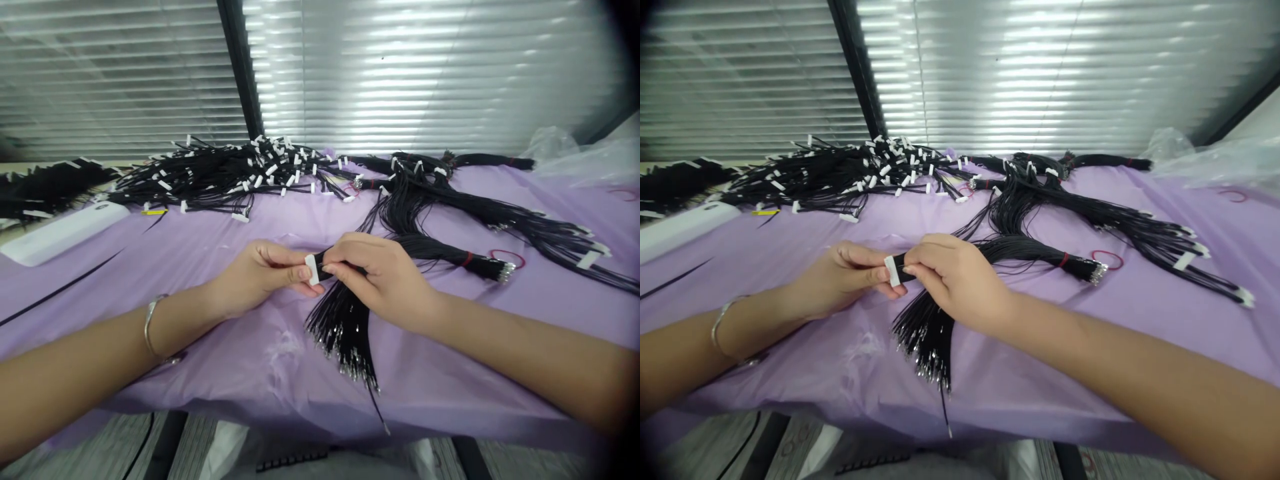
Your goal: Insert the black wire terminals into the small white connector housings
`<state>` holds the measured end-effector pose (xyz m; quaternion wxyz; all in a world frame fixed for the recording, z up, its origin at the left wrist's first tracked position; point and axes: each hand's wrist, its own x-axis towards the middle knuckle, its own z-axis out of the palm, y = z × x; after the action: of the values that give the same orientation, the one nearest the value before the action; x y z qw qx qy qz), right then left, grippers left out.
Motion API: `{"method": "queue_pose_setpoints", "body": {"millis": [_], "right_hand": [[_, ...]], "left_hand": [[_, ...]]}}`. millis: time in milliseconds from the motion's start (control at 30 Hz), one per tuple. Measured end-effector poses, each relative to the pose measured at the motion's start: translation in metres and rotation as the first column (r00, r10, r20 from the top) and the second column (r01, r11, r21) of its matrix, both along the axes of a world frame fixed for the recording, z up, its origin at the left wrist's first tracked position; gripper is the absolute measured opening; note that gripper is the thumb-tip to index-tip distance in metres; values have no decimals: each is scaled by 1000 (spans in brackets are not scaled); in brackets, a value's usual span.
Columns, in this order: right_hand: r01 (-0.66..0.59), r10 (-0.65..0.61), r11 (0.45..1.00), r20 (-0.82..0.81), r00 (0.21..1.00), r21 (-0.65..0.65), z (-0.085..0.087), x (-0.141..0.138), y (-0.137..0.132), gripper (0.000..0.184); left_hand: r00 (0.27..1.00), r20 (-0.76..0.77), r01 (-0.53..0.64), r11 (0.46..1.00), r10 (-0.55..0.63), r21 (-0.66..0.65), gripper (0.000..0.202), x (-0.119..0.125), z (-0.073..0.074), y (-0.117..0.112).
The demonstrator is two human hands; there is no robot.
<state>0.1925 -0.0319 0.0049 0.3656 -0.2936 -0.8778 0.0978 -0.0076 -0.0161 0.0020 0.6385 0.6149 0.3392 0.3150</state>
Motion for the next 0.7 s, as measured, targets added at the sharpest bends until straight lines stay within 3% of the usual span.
{"method": "queue_pose_setpoints", "body": {"millis": [133,233,300,367,433,533,700], "right_hand": [[16,-17,999,21,1000,43,-1,-2,0,20],[96,-100,995,134,986,38,3,-1,1,20],[152,-181,980,268,946,125,8,3,2,19],[132,-221,960,381,898,247,14,8,3,20],[1,-122,972,497,859,236,19,13,4,20],[-184,139,983,612,779,11,22,19,8,18],[-210,270,963,578,771,-169,25,23,12,19]], "left_hand": [[1000,-17,-2,1000,2,0,9,0,-2,3],[1000,-17,-10,999,10,-35,11,3,-3,4],[999,-12,-32,997,31,-74,15,6,-3,5],[996,2,-84,988,85,-131,16,10,-3,5],[986,35,-151,969,160,-196,10,13,-3,5],[971,83,-197,947,224,-253,5,14,-2,7],[972,88,-185,939,218,-289,7,11,-1,10]]}}
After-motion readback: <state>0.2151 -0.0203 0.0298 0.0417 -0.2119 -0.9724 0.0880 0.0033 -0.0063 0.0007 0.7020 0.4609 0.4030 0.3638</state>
